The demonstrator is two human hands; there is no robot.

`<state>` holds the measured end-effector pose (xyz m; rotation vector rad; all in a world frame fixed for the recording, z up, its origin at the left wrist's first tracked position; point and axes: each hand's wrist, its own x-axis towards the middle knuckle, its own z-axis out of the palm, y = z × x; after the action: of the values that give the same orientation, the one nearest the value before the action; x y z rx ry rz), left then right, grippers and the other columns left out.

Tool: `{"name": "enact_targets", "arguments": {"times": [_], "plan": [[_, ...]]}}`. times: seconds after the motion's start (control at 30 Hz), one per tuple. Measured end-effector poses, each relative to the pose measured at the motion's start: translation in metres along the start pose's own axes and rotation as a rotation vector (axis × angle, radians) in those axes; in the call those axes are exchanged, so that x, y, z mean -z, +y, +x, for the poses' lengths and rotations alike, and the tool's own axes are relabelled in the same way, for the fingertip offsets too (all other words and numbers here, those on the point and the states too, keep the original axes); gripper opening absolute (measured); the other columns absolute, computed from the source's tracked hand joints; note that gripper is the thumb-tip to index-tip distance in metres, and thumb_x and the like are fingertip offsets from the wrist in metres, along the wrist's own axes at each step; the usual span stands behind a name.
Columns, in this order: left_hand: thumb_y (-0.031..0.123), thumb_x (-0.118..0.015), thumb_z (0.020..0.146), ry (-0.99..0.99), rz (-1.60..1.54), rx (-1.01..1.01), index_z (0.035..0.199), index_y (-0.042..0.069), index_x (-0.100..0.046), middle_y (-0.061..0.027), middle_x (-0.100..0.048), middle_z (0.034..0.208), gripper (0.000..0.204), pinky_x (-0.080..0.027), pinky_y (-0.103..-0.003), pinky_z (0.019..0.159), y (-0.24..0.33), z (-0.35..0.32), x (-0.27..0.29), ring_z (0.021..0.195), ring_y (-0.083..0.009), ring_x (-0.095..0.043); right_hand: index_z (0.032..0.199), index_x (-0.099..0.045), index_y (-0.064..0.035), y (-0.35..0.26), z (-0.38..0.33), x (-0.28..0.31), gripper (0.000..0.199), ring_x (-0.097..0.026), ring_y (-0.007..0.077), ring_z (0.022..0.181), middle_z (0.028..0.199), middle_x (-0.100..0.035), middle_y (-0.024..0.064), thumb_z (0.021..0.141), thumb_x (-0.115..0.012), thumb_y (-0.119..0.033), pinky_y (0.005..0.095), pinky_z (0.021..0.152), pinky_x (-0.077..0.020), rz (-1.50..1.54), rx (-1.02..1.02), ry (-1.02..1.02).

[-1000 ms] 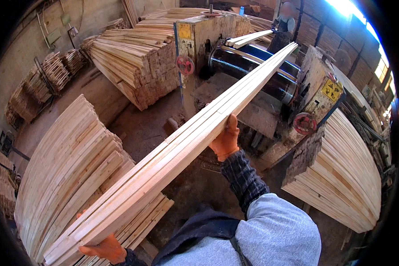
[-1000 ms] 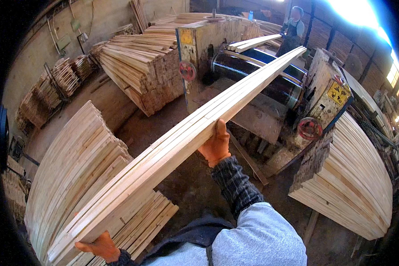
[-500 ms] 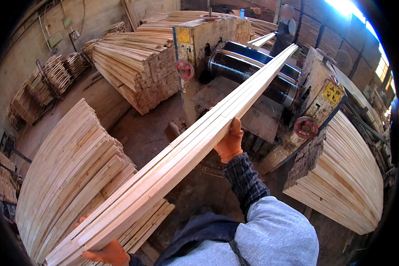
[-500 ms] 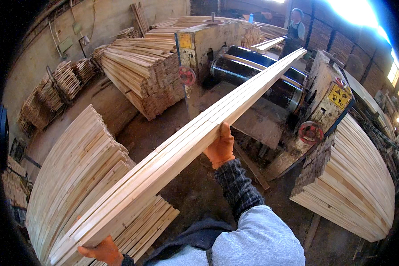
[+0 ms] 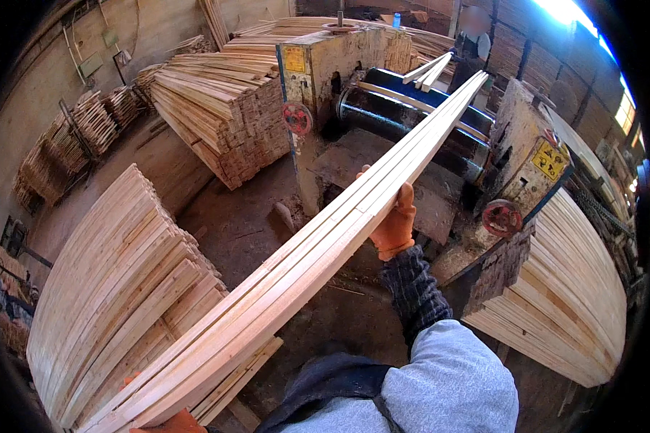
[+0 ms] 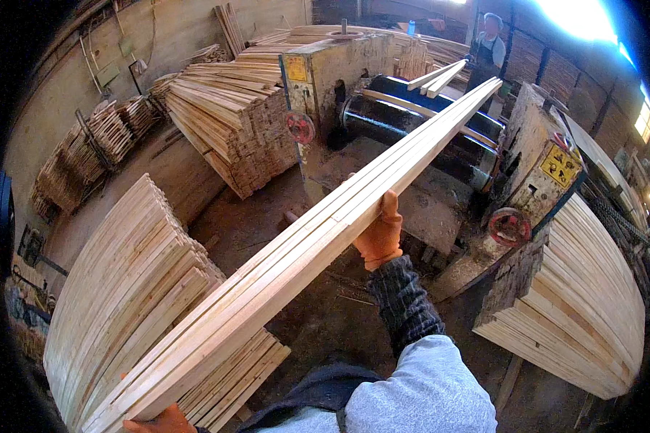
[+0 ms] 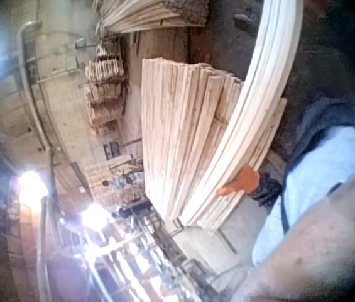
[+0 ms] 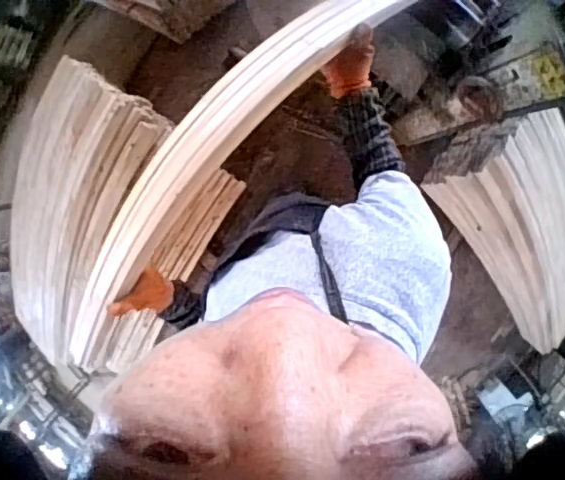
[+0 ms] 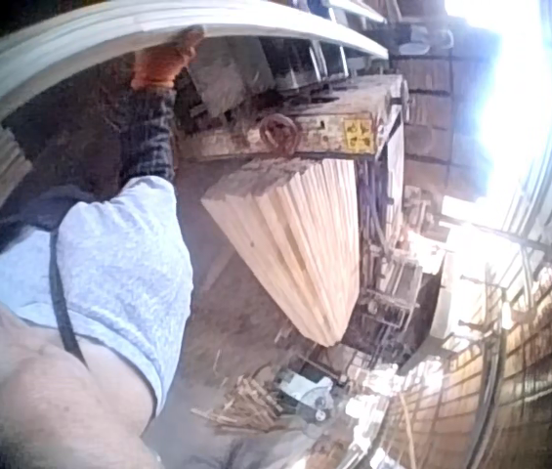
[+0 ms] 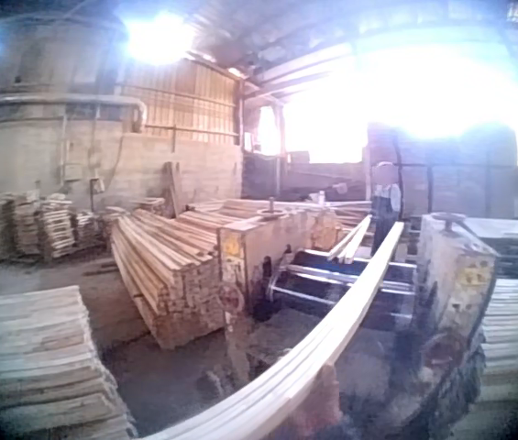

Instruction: The person unloads wood boards from a large industrial press, wipes down the press surfaces with a metal rod and cloth, and then feeds stacks of curved wood trim into a roller machine after interacting with a control panel.

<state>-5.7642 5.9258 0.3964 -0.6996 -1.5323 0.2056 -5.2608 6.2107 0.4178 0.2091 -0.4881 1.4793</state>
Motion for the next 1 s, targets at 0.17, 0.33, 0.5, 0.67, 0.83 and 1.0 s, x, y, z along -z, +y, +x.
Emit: {"name": "enact_targets", "arguments": {"times": [0.17, 0.33, 0.5, 0.67, 0.83, 1.0], "plan": [[0.043, -0.057, 0.098, 0.055, 0.398, -0.200, 0.150, 0.007, -0.035, -0.0259, -0.039, 0.147, 0.067, -0.045, -0.056, 0.102, -0.006, 0.007, 0.017, 0.129, -0.0492, -0.044, 0.136, -0.047, -0.0039, -0.012, 0.012, 0.018, 0.059, -0.053, 0.0310, 0.126, 0.137, -0.054, 0.0160, 0.096, -0.055, -0.047, 0.0440, 0.104, -0.0483, -0.546, 0.149, 0.053], [0.026, -0.052, 0.102, -0.156, 0.692, -0.420, 0.145, 0.006, -0.043, -0.0254, -0.042, 0.145, 0.049, -0.046, -0.061, 0.103, 0.005, 0.033, 0.055, 0.127, -0.0464, -0.048, 0.130, -0.055, -0.0092, -0.057, 0.034, 0.081, 0.058, -0.063, 0.0275, 0.113, 0.124, -0.065, 0.0082, 0.098, -0.045, -0.056, 0.0412, 0.096, -0.0533, -0.234, 0.173, 0.173], [0.027, -0.054, 0.102, -0.189, 0.882, -0.565, 0.149, 0.008, -0.037, -0.0153, -0.045, 0.149, 0.053, -0.040, -0.064, 0.108, 0.000, 0.062, 0.083, 0.133, -0.0417, -0.044, 0.145, -0.036, -0.0032, -0.074, 0.109, 0.144, 0.063, -0.050, 0.0293, 0.131, 0.146, -0.047, 0.0179, 0.101, -0.041, -0.048, 0.0433, 0.111, -0.0411, -0.158, 0.267, 0.141], [0.047, -0.048, 0.101, -0.465, 0.904, -0.585, 0.151, 0.015, -0.035, -0.0121, -0.034, 0.157, 0.061, -0.022, -0.075, 0.109, -0.013, 0.021, 0.076, 0.141, -0.0407, -0.033, 0.147, -0.035, -0.0083, -0.061, 0.197, 0.135, 0.096, -0.049, 0.0383, 0.127, 0.140, -0.047, 0.0262, 0.082, -0.056, -0.075, 0.0606, 0.110, -0.0348, -0.425, 0.325, 0.064], [0.049, -0.044, 0.101, -0.411, 0.175, -0.431, 0.148, 0.014, -0.041, -0.0137, -0.041, 0.152, 0.059, -0.021, -0.072, 0.109, -0.012, -0.017, 0.068, 0.138, -0.0423, -0.037, 0.133, -0.049, -0.0082, -0.020, 0.216, 0.103, 0.077, -0.064, 0.0314, 0.107, 0.116, -0.064, 0.0180, 0.083, -0.066, -0.063, 0.0487, 0.097, -0.0525, -0.038, 0.137, -0.113], [0.045, -0.050, 0.099, -0.635, -0.426, -0.212, 0.147, 0.012, -0.043, -0.0143, -0.047, 0.146, 0.059, -0.029, -0.065, 0.106, 0.012, -0.025, 0.082, 0.132, -0.0399, -0.045, 0.126, -0.048, -0.0020, 0.030, 0.179, 0.088, 0.079, -0.060, 0.0270, 0.112, 0.115, -0.059, 0.0111, 0.077, -0.077, -0.058, 0.0389, 0.101, -0.0509, 0.023, 0.200, -0.091]]}}
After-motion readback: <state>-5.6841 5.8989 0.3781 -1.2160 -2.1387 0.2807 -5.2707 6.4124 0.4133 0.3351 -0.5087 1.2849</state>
